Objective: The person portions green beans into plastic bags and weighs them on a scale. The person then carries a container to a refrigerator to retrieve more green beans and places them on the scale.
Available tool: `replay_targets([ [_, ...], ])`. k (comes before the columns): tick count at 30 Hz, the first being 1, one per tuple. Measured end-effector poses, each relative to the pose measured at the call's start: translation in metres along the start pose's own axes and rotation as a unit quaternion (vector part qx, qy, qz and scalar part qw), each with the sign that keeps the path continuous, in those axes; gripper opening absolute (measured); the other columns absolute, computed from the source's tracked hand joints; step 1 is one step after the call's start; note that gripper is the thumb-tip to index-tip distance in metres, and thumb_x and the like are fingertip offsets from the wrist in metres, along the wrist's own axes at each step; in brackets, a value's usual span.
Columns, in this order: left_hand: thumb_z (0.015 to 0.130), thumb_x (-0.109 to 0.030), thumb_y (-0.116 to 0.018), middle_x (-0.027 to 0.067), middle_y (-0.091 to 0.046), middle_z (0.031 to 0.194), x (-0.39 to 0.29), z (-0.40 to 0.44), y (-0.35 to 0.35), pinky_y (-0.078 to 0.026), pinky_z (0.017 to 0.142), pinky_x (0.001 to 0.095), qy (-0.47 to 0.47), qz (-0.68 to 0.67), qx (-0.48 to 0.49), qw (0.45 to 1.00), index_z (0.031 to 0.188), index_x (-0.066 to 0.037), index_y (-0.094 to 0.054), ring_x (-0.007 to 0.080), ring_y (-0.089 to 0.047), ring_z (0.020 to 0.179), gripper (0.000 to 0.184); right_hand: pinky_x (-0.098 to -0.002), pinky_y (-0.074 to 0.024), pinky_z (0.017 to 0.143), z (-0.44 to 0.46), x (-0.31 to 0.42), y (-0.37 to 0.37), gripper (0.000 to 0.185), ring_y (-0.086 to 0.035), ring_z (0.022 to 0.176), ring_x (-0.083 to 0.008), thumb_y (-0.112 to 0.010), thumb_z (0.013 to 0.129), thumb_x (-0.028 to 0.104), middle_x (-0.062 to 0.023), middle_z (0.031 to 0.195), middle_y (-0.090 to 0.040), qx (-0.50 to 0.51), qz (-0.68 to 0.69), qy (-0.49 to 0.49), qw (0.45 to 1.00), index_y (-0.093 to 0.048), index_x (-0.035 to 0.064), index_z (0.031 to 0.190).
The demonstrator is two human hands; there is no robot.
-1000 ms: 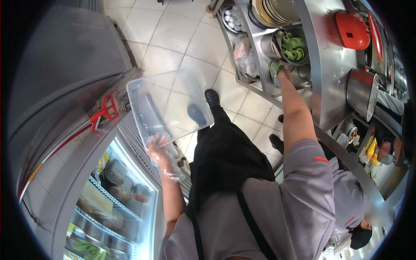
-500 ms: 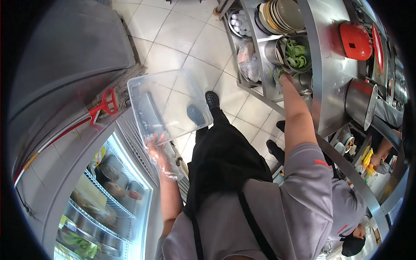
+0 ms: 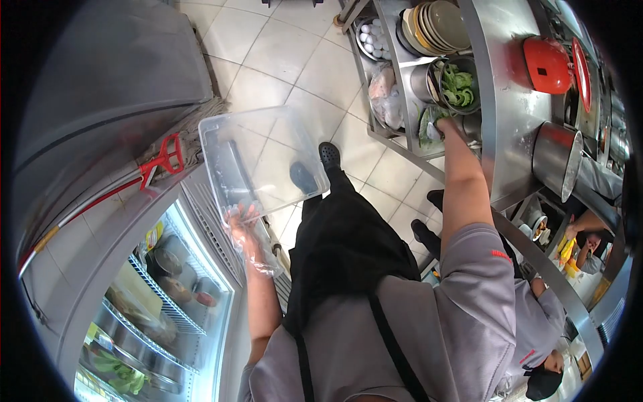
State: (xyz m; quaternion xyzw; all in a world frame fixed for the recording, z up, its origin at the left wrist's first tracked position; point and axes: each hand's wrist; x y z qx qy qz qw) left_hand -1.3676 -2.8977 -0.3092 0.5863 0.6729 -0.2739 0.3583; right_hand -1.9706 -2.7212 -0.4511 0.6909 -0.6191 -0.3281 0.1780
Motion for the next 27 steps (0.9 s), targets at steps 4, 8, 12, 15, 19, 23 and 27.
replay_targets([
  [4, 0.084, -0.039, -0.051, 0.0187, -0.047, 0.115, -0.004, -0.001, 0.002, -0.048, 0.075, 0.0403, -0.01, 0.002, 0.011, 1.0, 0.123, -0.004, -0.026, 0.032, -0.057, 0.092, 0.059, -0.0389, -0.0482, 0.079, 0.012, 0.007, -0.021, 0.029, -0.057, 0.1, -0.0294, -0.05, 0.079, 0.022, -0.015, 0.109, -0.058, -0.174, 0.005, -0.013, 0.985, -0.061, 0.0058, 0.101],
  [8, 0.085, -0.039, -0.051, 0.0188, -0.048, 0.114, 0.002, 0.001, 0.015, -0.049, 0.073, 0.0396, -0.013, -0.001, 0.016, 1.0, 0.123, -0.004, -0.026, 0.0317, -0.058, 0.091, 0.058, -0.0408, -0.0447, 0.085, -0.015, 0.014, -0.006, 0.032, -0.054, 0.105, -0.0295, -0.042, 0.084, 0.023, -0.0158, 0.114, -0.055, -0.156, -0.112, 0.036, 0.981, -0.058, 0.0062, 0.107],
  [12, 0.084, -0.035, -0.052, 0.0193, -0.05, 0.111, 0.004, 0.004, 0.02, -0.05, 0.07, 0.0389, 0.002, 0.005, -0.007, 1.0, 0.121, -0.004, -0.028, 0.0318, -0.059, 0.088, 0.054, -0.0416, -0.0464, 0.083, -0.028, 0.012, -0.002, 0.041, -0.056, 0.101, -0.0301, -0.033, 0.088, 0.031, -0.0168, 0.111, -0.057, -0.191, -0.102, 0.066, 0.974, -0.061, 0.0043, 0.103],
  [15, 0.083, -0.03, -0.054, 0.0198, -0.052, 0.108, 0.004, 0.003, 0.022, -0.051, 0.066, 0.0387, 0.015, -0.006, -0.026, 1.0, 0.119, -0.005, -0.029, 0.0316, -0.06, 0.085, 0.05, -0.0426, -0.0462, 0.082, -0.019, 0.009, -0.01, 0.042, -0.056, 0.101, -0.0311, -0.034, 0.089, 0.034, -0.0171, 0.109, -0.057, -0.228, -0.006, 0.035, 0.973, -0.06, 0.0056, 0.105],
  [19, 0.081, -0.025, -0.056, 0.0208, -0.053, 0.107, 0.001, 0.001, 0.023, -0.051, 0.065, 0.0393, 0.027, -0.012, -0.04, 0.999, 0.117, -0.004, -0.029, 0.0312, -0.06, 0.084, 0.05, -0.0458, -0.0457, 0.08, -0.018, 0.007, -0.017, 0.042, -0.057, 0.098, -0.031, -0.034, 0.09, 0.034, -0.0217, 0.107, -0.057, -0.246, 0.101, -0.027, 0.964, -0.06, 0.0045, 0.104],
  [23, 0.08, -0.025, -0.056, 0.0213, -0.054, 0.106, -0.01, -0.001, 0.022, -0.051, 0.065, 0.0389, 0.021, -0.005, -0.034, 0.999, 0.116, -0.003, -0.029, 0.0312, -0.061, 0.081, 0.05, -0.0442, -0.046, 0.079, -0.054, 0.025, -0.005, 0.057, -0.057, 0.1, -0.0305, -0.025, 0.09, 0.044, -0.0174, 0.108, -0.058, -0.229, -0.158, -0.074, 0.958, -0.06, 0.0003, 0.102],
  [27, 0.08, -0.025, -0.056, 0.0212, -0.054, 0.105, -0.013, -0.003, 0.02, -0.051, 0.066, 0.0384, -0.002, -0.014, -0.032, 0.999, 0.115, -0.003, -0.03, 0.0311, -0.061, 0.08, 0.049, -0.0401, -0.0482, 0.077, -0.029, 0.011, -0.003, 0.037, -0.059, 0.097, -0.026, -0.046, 0.084, 0.031, -0.0141, 0.105, -0.061, -0.251, -0.004, -0.063, 0.966, -0.063, 0.0023, 0.098],
])
Point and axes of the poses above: each hand's wrist, its own z-axis towards the middle knuckle, its own y-axis out of the back of the hand, x = y × z
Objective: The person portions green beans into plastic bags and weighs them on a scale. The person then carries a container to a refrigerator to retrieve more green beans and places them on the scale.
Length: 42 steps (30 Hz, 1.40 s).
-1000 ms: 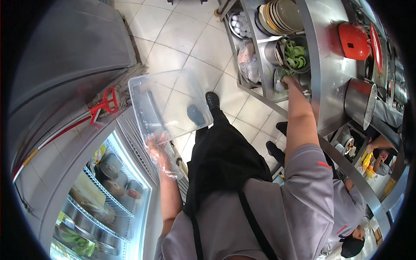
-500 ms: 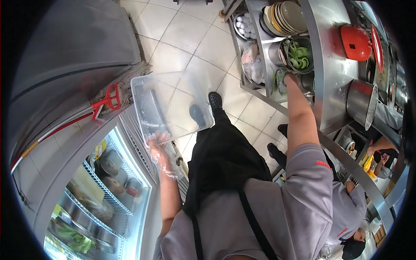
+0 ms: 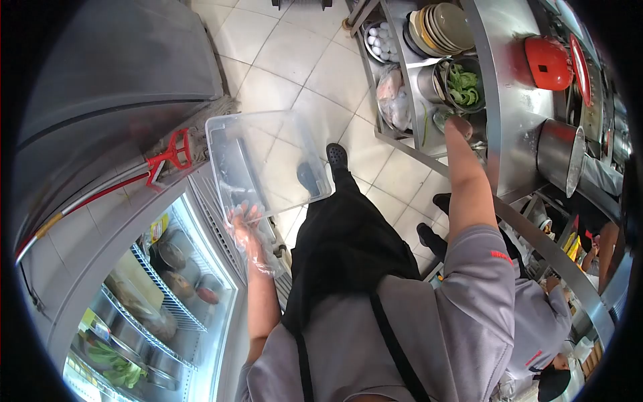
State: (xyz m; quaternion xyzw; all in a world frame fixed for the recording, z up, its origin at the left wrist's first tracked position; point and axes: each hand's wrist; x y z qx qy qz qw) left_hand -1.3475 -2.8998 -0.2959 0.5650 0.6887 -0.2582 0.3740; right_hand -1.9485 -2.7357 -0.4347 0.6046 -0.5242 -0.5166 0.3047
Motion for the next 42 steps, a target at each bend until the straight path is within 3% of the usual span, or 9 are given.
replay_targets([
  [5, 0.082, -0.026, -0.055, 0.0204, -0.054, 0.105, 0.013, 0.007, 0.013, -0.051, 0.067, 0.0391, -0.01, -0.019, 0.025, 0.999, 0.115, -0.004, -0.031, 0.0308, -0.06, 0.082, 0.047, -0.0385, -0.0487, 0.074, -0.009, -0.02, 0.024, 0.024, -0.061, 0.089, -0.0268, -0.053, 0.077, 0.017, -0.0138, 0.098, -0.062, 0.119, -0.154, 0.106, 0.975, -0.064, 0.0016, 0.092],
  [9, 0.083, -0.033, -0.051, 0.0183, -0.048, 0.113, 0.014, 0.002, 0.019, -0.047, 0.075, 0.0414, 0.01, 0.007, 0.035, 0.999, 0.123, -0.002, -0.026, 0.033, -0.057, 0.091, 0.056, -0.04, -0.0483, 0.072, 0.007, -0.038, -0.006, 0.024, -0.062, 0.082, -0.0276, -0.05, 0.076, 0.016, -0.0158, 0.093, -0.063, 0.148, -0.151, 0.129, 0.969, -0.064, 0.0012, 0.088],
  [15, 0.085, -0.025, -0.047, 0.0179, -0.049, 0.112, 0.005, -0.019, 0.044, -0.047, 0.075, 0.045, 0.012, -0.054, 0.036, 0.998, 0.124, -0.002, -0.024, 0.0354, -0.057, 0.091, 0.05, -0.0406, -0.0478, 0.072, -0.063, -0.032, -0.006, 0.026, -0.063, 0.075, -0.0276, -0.049, 0.074, 0.019, -0.0152, 0.087, -0.064, 0.149, -0.062, 0.249, 0.955, -0.064, 0.0015, 0.086],
  [17, 0.084, -0.024, -0.048, 0.017, -0.05, 0.109, 0.01, -0.022, 0.058, -0.048, 0.073, 0.0454, -0.004, -0.059, 0.037, 0.998, 0.12, -0.003, -0.029, 0.0362, -0.057, 0.091, 0.046, -0.04, -0.0496, 0.062, -0.094, -0.024, -0.013, 0.023, -0.064, 0.069, -0.0255, -0.048, 0.075, 0.017, -0.0172, 0.08, -0.064, 0.088, -0.045, 0.333, 0.938, -0.064, 0.0023, 0.083],
  [19, 0.084, -0.028, -0.049, 0.0172, -0.05, 0.109, 0.018, -0.023, 0.077, -0.048, 0.071, 0.0457, -0.022, -0.068, 0.044, 0.997, 0.119, -0.006, -0.028, 0.0365, -0.057, 0.09, 0.046, -0.0358, -0.044, 0.042, -0.129, -0.006, -0.016, 0.014, -0.059, 0.052, -0.0204, -0.05, 0.075, 0.015, -0.0135, 0.067, -0.06, 0.173, 0.121, 0.242, 0.947, -0.059, 0.0035, 0.077],
  [21, 0.083, -0.027, -0.051, 0.0179, -0.052, 0.106, 0.01, -0.033, 0.086, -0.049, 0.069, 0.0436, -0.011, -0.093, 0.028, 0.995, 0.118, -0.004, -0.028, 0.0365, -0.058, 0.087, 0.047, -0.0283, -0.0304, 0.031, -0.195, 0.001, 0.036, 0.007, -0.045, 0.04, -0.0135, -0.055, 0.077, 0.012, -0.0062, 0.06, -0.05, 0.424, 0.403, 0.178, 0.791, -0.052, 0.0058, 0.077],
  [23, 0.082, -0.025, -0.053, 0.0186, -0.053, 0.102, 0.005, -0.045, 0.09, -0.05, 0.067, 0.0409, -0.02, -0.115, 0.011, 0.993, 0.116, -0.003, -0.029, 0.036, -0.059, 0.084, 0.047, -0.0212, -0.0276, 0.036, -0.248, 0.013, 0.074, 0.015, -0.039, 0.046, -0.0063, -0.059, 0.078, 0.011, 0.0008, 0.061, -0.043, 0.536, 0.478, 0.232, 0.656, -0.049, 0.01, 0.09],
  [29, 0.082, -0.021, -0.053, 0.0186, -0.055, 0.093, -0.011, -0.109, 0.104, -0.05, 0.058, 0.034, -0.1, -0.145, -0.09, 0.98, 0.113, -0.003, -0.032, 0.0307, -0.06, 0.069, 0.042, -0.0202, -0.0298, 0.038, -0.341, 0.06, 0.151, 0.021, -0.04, 0.048, -0.0075, -0.058, 0.081, 0.013, -0.0005, 0.067, -0.045, 0.766, 0.373, 0.364, 0.376, -0.046, 0.0068, 0.097],
  [42, 0.076, -0.022, -0.05, 0.0198, -0.058, 0.087, 0.085, -0.322, 0.135, -0.052, 0.061, 0.0336, -0.145, -0.302, -0.469, 0.817, 0.107, -0.001, -0.04, 0.0288, -0.061, 0.068, 0.038, -0.0207, -0.0289, 0.038, -0.51, 0.078, 0.187, 0.025, -0.037, 0.047, -0.0078, -0.06, 0.079, 0.018, -0.0008, 0.064, -0.04, 0.869, -0.063, 0.458, 0.179, -0.045, 0.0066, 0.097],
])
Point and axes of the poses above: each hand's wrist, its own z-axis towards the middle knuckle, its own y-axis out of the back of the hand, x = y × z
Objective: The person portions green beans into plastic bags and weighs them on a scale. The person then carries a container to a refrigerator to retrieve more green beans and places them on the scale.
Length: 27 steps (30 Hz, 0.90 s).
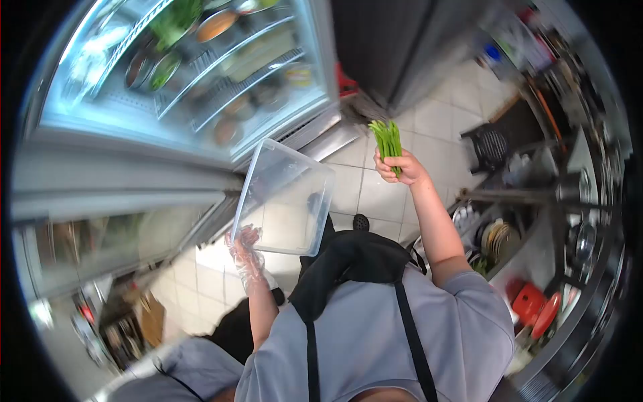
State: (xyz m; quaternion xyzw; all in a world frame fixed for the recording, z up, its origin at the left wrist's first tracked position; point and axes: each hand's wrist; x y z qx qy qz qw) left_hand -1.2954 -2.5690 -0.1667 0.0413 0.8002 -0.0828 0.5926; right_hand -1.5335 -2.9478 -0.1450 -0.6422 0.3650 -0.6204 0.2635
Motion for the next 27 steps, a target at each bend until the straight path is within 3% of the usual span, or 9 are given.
replay_targets([
  [6, 0.082, -0.015, -0.045, 0.024, -0.056, 0.088, 0.023, -0.049, 0.155, -0.054, 0.059, 0.0423, -0.04, -0.112, -0.215, 0.969, 0.116, -0.001, -0.029, 0.037, -0.061, 0.07, 0.04, -0.0214, -0.0292, 0.038, 0.101, -0.051, -0.051, 0.025, -0.039, 0.047, -0.0083, -0.06, 0.079, 0.018, -0.0013, 0.064, -0.041, 0.1, -0.027, -0.186, 0.977, -0.045, 0.0062, 0.096],
  [7, 0.083, -0.017, -0.045, 0.0233, -0.055, 0.088, 0.024, -0.062, 0.165, -0.054, 0.059, 0.0433, -0.095, -0.09, -0.26, 0.957, 0.113, -0.001, -0.032, 0.0364, -0.061, 0.07, 0.036, -0.0215, -0.0292, 0.038, 0.12, -0.063, -0.062, 0.025, -0.039, 0.047, -0.0084, -0.06, 0.079, 0.018, -0.0013, 0.064, -0.041, 0.116, -0.038, -0.219, 0.968, -0.045, 0.0062, 0.096],
  [9, 0.084, -0.017, -0.044, 0.0213, -0.055, 0.085, 0.023, -0.076, 0.184, -0.054, 0.059, 0.0436, -0.121, -0.153, -0.308, 0.931, 0.109, 0.0, -0.036, 0.0356, -0.061, 0.069, 0.032, -0.0214, -0.0292, 0.039, 0.165, -0.087, -0.08, 0.025, -0.039, 0.047, -0.0086, -0.06, 0.079, 0.018, -0.0015, 0.064, -0.041, 0.162, -0.046, -0.302, 0.938, -0.046, 0.0061, 0.096],
  [15, 0.086, -0.022, -0.048, 0.0216, -0.054, 0.09, 0.013, -0.088, 0.218, -0.054, 0.061, 0.0445, -0.155, -0.254, -0.463, 0.835, 0.109, -0.002, -0.037, 0.0343, -0.06, 0.072, 0.032, -0.0211, -0.0285, 0.04, 0.256, -0.175, -0.157, 0.023, -0.04, 0.049, -0.0087, -0.058, 0.08, 0.014, -0.0015, 0.065, -0.043, 0.231, -0.085, -0.466, 0.85, -0.047, 0.005, 0.098],
  [19, 0.086, -0.023, -0.048, 0.0238, -0.049, 0.101, -0.003, -0.058, 0.236, -0.053, 0.062, 0.0447, -0.117, -0.28, -0.536, 0.788, 0.113, -0.004, -0.033, 0.0347, -0.058, 0.079, 0.035, -0.0211, -0.0285, 0.039, 0.31, -0.221, -0.2, 0.022, -0.041, 0.05, -0.0084, -0.058, 0.08, 0.014, -0.0013, 0.065, -0.043, 0.284, -0.129, -0.508, 0.803, -0.047, 0.0052, 0.097],
  [20, 0.085, -0.033, -0.051, 0.022, -0.042, 0.108, -0.003, -0.051, 0.242, -0.05, 0.066, 0.0469, -0.119, -0.263, -0.533, 0.795, 0.116, -0.002, -0.033, 0.0355, -0.054, 0.084, 0.048, -0.0211, -0.0285, 0.039, 0.32, -0.232, -0.211, 0.022, -0.041, 0.05, -0.0084, -0.058, 0.08, 0.014, -0.0012, 0.065, -0.043, 0.296, -0.129, -0.514, 0.795, -0.047, 0.0053, 0.096],
  [21, 0.087, -0.023, -0.048, 0.0231, -0.046, 0.107, 0.004, -0.042, 0.255, -0.052, 0.065, 0.0445, -0.122, -0.261, -0.536, 0.794, 0.114, -0.005, -0.032, 0.0345, -0.058, 0.081, 0.036, -0.0211, -0.0284, 0.039, 0.33, -0.245, -0.223, 0.021, -0.041, 0.05, -0.0083, -0.058, 0.08, 0.014, -0.0011, 0.065, -0.043, 0.308, -0.126, -0.519, 0.787, -0.047, 0.0054, 0.096],
  [27, 0.086, -0.025, -0.051, 0.0176, -0.051, 0.107, -0.02, 0.023, 0.309, -0.049, 0.067, 0.0404, -0.104, -0.244, -0.571, 0.777, 0.11, -0.004, -0.034, 0.0296, -0.057, 0.088, 0.036, -0.0211, -0.0281, 0.039, 0.376, -0.301, -0.278, 0.024, -0.04, 0.049, -0.0088, -0.061, 0.077, 0.014, -0.0013, 0.064, -0.044, 0.305, -0.157, -0.551, 0.76, -0.047, 0.0048, 0.094],
])
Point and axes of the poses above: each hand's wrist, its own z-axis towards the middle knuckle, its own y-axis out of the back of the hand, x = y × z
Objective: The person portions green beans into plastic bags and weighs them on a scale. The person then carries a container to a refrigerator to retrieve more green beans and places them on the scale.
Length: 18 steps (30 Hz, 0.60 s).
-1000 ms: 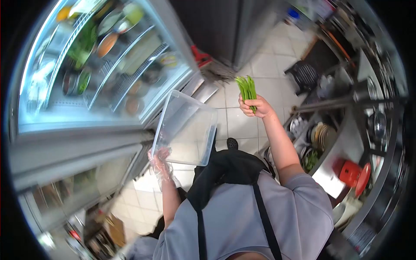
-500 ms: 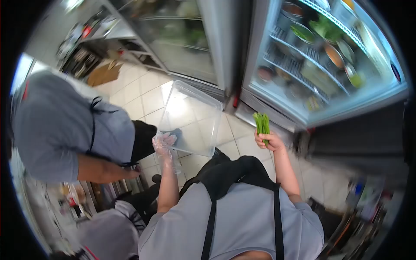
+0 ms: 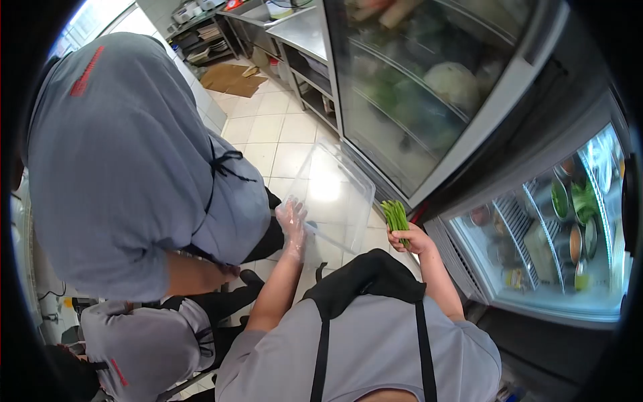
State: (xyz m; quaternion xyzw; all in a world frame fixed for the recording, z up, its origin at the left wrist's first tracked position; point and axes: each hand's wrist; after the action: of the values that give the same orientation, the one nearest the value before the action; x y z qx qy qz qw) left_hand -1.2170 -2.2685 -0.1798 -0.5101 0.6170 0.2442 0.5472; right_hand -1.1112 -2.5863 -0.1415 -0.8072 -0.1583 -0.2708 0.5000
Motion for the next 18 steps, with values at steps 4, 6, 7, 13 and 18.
replay_targets([
  [4, 0.087, -0.026, -0.049, 0.0156, -0.053, 0.109, -0.001, 0.075, -0.044, -0.047, 0.068, 0.035, -0.016, 0.011, -0.031, 0.999, 0.111, -0.005, -0.035, 0.0259, -0.057, 0.088, 0.035, -0.0215, -0.0287, 0.04, 0.062, 0.046, 0.005, 0.025, -0.041, 0.049, -0.0092, -0.062, 0.076, 0.013, -0.002, 0.064, -0.045, 0.006, -0.019, -0.021, 1.0, -0.048, 0.0035, 0.094],
  [6, 0.081, -0.02, -0.056, 0.0105, -0.053, 0.089, 0.004, 0.124, -0.062, -0.042, 0.06, 0.03, -0.06, -0.008, -0.072, 0.996, 0.094, -0.003, -0.04, 0.0181, -0.052, 0.073, 0.027, -0.0211, -0.0293, 0.04, 0.103, 0.074, 0.008, 0.026, -0.042, 0.05, -0.0093, -0.063, 0.075, 0.013, -0.0025, 0.064, -0.046, 0.002, -0.045, -0.028, 0.999, -0.048, 0.0032, 0.094],
  [7, 0.08, -0.02, -0.056, 0.0102, -0.053, 0.087, 0.013, 0.161, -0.061, -0.042, 0.06, 0.0295, -0.069, 0.001, -0.091, 0.993, 0.092, -0.003, -0.041, 0.0174, -0.051, 0.072, 0.026, -0.0208, -0.0296, 0.041, 0.125, 0.089, 0.009, 0.026, -0.043, 0.05, -0.0091, -0.064, 0.074, 0.012, -0.0025, 0.065, -0.047, 0.009, -0.051, -0.028, 0.998, -0.049, 0.0025, 0.094],
  [13, 0.08, -0.029, -0.052, 0.0099, -0.052, 0.079, 0.008, 0.321, -0.094, -0.043, 0.057, 0.0328, -0.142, 0.09, -0.267, 0.949, 0.094, -0.004, -0.049, 0.0202, -0.049, 0.063, 0.028, -0.0199, -0.0288, 0.037, 0.259, 0.182, -0.001, 0.024, -0.043, 0.048, -0.0083, -0.063, 0.075, 0.013, -0.0015, 0.065, -0.048, 0.058, -0.105, -0.044, 0.992, -0.05, 0.0027, 0.092],
  [18, 0.076, -0.046, -0.048, 0.0071, -0.05, 0.074, -0.02, 0.4, -0.093, -0.041, 0.05, 0.0348, 0.025, -0.221, -0.005, 0.975, 0.09, -0.021, -0.05, 0.0225, -0.048, 0.06, 0.029, -0.0191, -0.0284, 0.038, 0.359, 0.227, 0.002, 0.021, -0.042, 0.05, -0.007, -0.061, 0.079, 0.016, -0.0005, 0.066, -0.047, 0.089, -0.132, -0.097, 0.983, -0.049, 0.0042, 0.092],
])
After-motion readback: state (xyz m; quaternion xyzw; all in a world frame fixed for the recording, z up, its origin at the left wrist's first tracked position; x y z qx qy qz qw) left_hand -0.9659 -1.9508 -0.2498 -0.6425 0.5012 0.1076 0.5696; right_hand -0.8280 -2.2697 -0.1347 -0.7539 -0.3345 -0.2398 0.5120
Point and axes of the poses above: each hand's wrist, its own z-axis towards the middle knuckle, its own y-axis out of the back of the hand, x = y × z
